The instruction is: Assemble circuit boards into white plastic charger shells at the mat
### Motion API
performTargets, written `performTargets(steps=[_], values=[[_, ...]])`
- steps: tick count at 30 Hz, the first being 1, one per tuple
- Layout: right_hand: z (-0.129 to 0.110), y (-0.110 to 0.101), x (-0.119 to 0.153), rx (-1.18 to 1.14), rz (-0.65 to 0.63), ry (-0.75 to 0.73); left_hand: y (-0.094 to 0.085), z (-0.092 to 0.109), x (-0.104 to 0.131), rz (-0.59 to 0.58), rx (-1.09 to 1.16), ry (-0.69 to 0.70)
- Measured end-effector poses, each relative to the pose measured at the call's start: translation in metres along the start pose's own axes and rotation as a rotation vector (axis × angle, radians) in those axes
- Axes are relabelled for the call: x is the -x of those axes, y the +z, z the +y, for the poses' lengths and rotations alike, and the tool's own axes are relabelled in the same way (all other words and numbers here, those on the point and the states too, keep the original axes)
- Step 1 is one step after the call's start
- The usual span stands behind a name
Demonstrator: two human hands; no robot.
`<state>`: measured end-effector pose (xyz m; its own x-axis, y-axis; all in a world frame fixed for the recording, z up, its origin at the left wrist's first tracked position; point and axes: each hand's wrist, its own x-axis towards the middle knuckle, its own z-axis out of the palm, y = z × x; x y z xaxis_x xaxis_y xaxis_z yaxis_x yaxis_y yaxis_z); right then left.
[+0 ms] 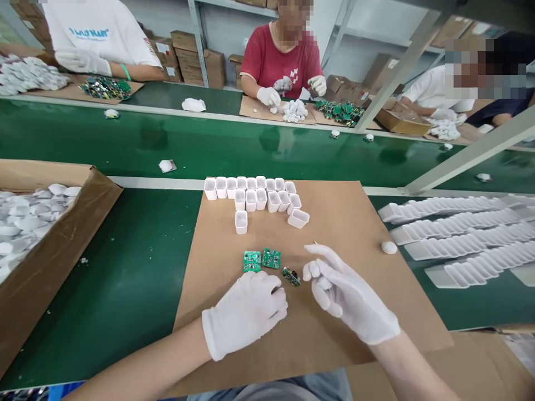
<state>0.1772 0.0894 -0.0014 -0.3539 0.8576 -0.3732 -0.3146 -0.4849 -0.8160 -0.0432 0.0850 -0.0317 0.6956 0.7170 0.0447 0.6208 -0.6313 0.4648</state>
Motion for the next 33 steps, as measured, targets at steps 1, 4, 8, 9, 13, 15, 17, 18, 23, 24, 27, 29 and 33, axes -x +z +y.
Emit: performTargets(steps=[1, 4, 8, 9, 13, 15, 17, 18, 23, 24, 27, 29, 33], values=[[-0.008, 0.000, -0.006, 0.023, 0.016, 0.007, 0.000, 0.000, -0.001, -0.008, -0.048, 0.020], [-0.023, 0.002, -0.032, 0.048, 0.068, -0.037, -0.014, -0.002, -0.003, 0.026, 0.019, -0.030], [-0.022, 0.001, -0.058, -0.043, 0.029, -0.048, -0.039, -0.020, 0.000, 0.201, 0.012, -0.194], [-0.020, 0.000, -0.060, -0.052, 0.013, -0.040, -0.042, -0.026, 0.001, 0.208, -0.014, -0.221], [-0.014, -0.009, -0.055, -0.034, -0.070, -0.003, -0.038, -0.044, 0.004, 0.084, -0.047, -0.257], [-0.013, -0.011, -0.050, -0.042, -0.088, 0.020, -0.035, -0.046, 0.004, 0.061, -0.014, -0.277], [-0.014, -0.012, -0.048, -0.061, -0.065, 0.049, -0.037, -0.045, 0.003, 0.091, 0.123, -0.344], [-0.014, -0.011, -0.047, -0.073, -0.041, 0.069, -0.040, -0.044, 0.003, 0.128, 0.242, -0.402], [-0.013, -0.010, -0.049, -0.160, 0.031, 0.050, -0.057, -0.044, 0.006, 0.275, 0.848, -0.541], [-0.012, -0.011, -0.050, -0.181, 0.022, 0.029, -0.059, -0.044, 0.007, 0.283, 1.042, -0.483], [-0.008, -0.016, -0.051, -0.219, 0.006, 0.020, -0.059, -0.046, 0.009, 0.357, 1.659, -0.280], [-0.004, -0.021, -0.053, -0.190, 0.039, 0.005, -0.060, -0.046, 0.010, 0.401, 1.839, -0.206], [-0.001, -0.025, -0.057, -0.096, 0.106, -0.029, -0.065, -0.043, 0.010, 0.462, 1.980, -0.083]])
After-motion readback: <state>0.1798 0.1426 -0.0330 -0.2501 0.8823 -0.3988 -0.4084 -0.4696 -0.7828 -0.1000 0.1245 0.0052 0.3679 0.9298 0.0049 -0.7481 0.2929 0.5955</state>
